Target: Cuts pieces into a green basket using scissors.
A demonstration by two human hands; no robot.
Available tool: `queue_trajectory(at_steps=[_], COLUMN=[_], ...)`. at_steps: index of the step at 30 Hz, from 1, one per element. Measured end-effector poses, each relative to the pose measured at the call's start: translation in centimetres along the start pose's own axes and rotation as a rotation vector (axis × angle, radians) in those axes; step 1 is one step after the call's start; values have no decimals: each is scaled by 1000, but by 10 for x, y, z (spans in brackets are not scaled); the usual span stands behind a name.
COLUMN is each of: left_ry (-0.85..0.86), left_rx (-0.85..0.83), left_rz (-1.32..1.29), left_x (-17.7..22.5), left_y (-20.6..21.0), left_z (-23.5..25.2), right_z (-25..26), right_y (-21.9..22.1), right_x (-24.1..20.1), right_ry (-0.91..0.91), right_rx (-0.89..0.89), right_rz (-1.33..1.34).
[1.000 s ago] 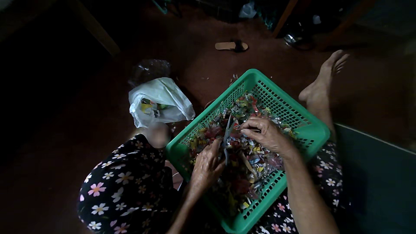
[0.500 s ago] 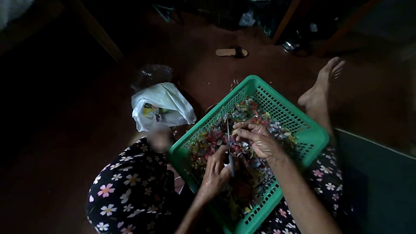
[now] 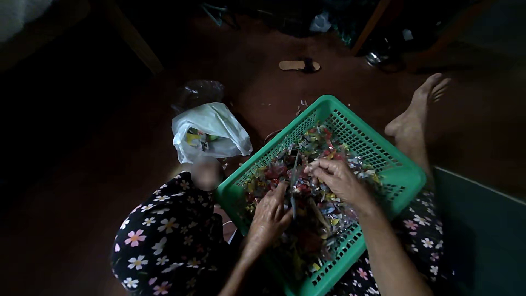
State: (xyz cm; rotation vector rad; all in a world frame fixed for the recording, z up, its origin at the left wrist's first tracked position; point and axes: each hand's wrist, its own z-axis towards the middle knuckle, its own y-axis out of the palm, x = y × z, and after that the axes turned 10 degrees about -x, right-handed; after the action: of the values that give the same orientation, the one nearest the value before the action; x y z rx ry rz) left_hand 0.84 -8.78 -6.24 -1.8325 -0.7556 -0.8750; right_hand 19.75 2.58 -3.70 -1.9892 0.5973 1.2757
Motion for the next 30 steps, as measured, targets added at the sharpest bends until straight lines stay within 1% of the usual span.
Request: queue_trajectory(at_steps=[2,5,14,18,21,24,30], left_ry=[-15,-22,15,21,-13,-55,0], left_rx=[-13,-23,84,100,95,54,11], left_rz=[22,34,12,8,11,-23,-145], left_x=[1,1,-6,-11,-11,-13,-19], left_y=[1,3,8,9,10,11,15], left_z=[1,3,7,8,8,8,9], right_z=[1,1,1,-1,-3,-3,-3], right_y=[3,4,3,-3,-8,-9,-9], right_x=[-2,-1,-1,1,1,0,0], right_ry=[36,41,57,87,110,143,185], right_rx=[-48,-77,-91,-113,-69,-61,-70], right_rz=[-32,-63,-94,-98,-62,-52,-112])
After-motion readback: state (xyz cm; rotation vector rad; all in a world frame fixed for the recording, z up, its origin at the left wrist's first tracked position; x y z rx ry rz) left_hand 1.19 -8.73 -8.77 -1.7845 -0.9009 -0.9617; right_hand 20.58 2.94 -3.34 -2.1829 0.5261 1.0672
